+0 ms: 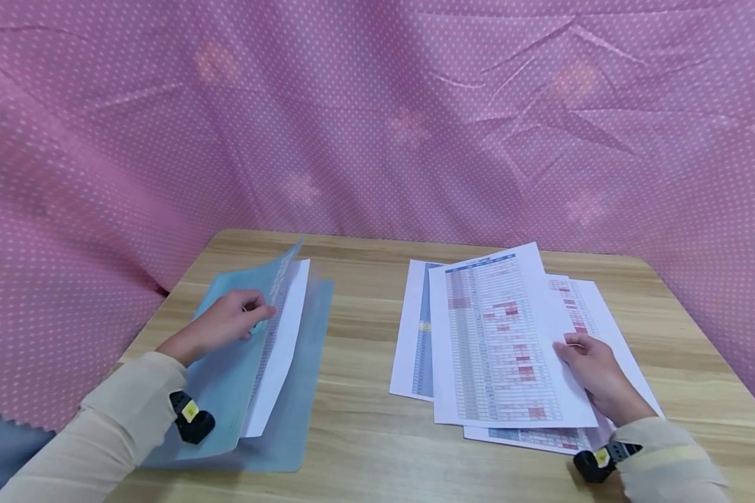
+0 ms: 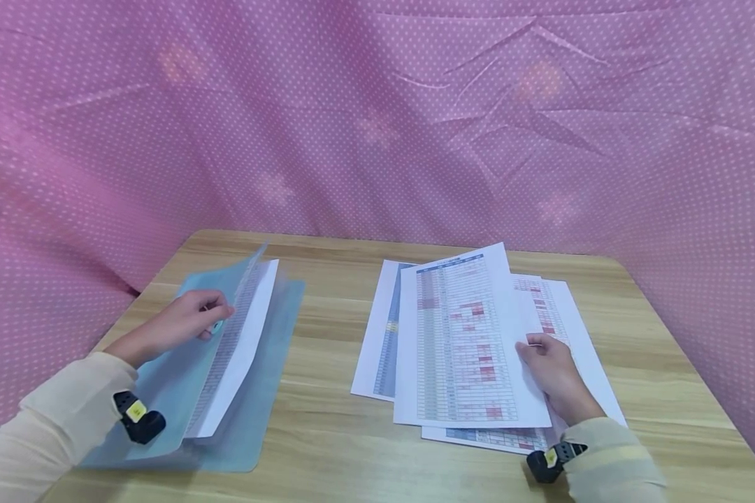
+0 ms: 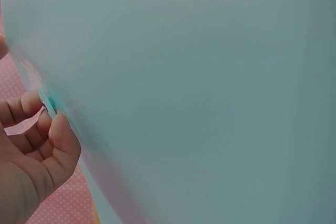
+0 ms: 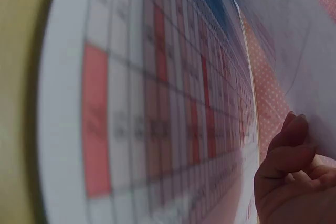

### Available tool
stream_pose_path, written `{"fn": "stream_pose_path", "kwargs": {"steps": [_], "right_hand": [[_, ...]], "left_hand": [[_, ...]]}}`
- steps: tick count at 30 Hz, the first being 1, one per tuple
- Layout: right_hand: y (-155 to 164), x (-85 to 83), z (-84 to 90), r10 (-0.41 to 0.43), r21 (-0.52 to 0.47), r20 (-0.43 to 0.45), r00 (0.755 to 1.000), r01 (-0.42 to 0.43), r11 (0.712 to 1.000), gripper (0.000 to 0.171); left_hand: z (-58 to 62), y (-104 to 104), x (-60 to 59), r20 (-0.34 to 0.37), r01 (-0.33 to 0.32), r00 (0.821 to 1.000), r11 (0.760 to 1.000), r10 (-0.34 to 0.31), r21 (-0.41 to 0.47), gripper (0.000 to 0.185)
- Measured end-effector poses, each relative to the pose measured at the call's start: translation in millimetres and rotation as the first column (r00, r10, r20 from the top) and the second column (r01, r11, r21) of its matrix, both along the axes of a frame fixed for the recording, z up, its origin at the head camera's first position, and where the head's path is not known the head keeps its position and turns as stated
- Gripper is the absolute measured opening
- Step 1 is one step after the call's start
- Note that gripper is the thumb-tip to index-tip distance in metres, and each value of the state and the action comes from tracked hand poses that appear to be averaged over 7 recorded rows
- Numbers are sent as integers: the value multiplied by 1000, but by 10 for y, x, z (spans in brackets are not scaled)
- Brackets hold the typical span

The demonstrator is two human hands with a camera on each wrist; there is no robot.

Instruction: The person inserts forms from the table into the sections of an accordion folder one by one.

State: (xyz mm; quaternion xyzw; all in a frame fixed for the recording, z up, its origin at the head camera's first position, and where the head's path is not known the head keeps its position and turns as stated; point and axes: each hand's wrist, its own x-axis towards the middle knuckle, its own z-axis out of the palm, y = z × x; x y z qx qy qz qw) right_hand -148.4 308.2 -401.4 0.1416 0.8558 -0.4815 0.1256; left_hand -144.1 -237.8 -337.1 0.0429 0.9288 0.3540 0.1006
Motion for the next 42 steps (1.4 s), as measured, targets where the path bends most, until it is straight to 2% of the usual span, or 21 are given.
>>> {"fn": "stream_pose_path", "kwargs": {"steps": [10,16,23,28,42], "right_hand": [[-249,-47,30,0,-43,14,1000,1,999,50],[-400,-54,71,9,-137,51,999,-1,991,49],[-586,-87,104,21,-204,45,999,-12,979,44],[-699,-106,140,36,-262,59,998,-19,965,39],[-1050,-116,289,101,-425,68,993,-63,903,36]], "left_hand": [[58,45,26,13,-23,1000,1000,23,1,32],[108,79,32,29,-29,999,1000,29,3,32],[168,131,6,35,-43,998,999,42,12,31],[196,156,-1,46,-54,997,998,54,14,30],[294,225,7,82,-85,993,996,84,8,29]]}}
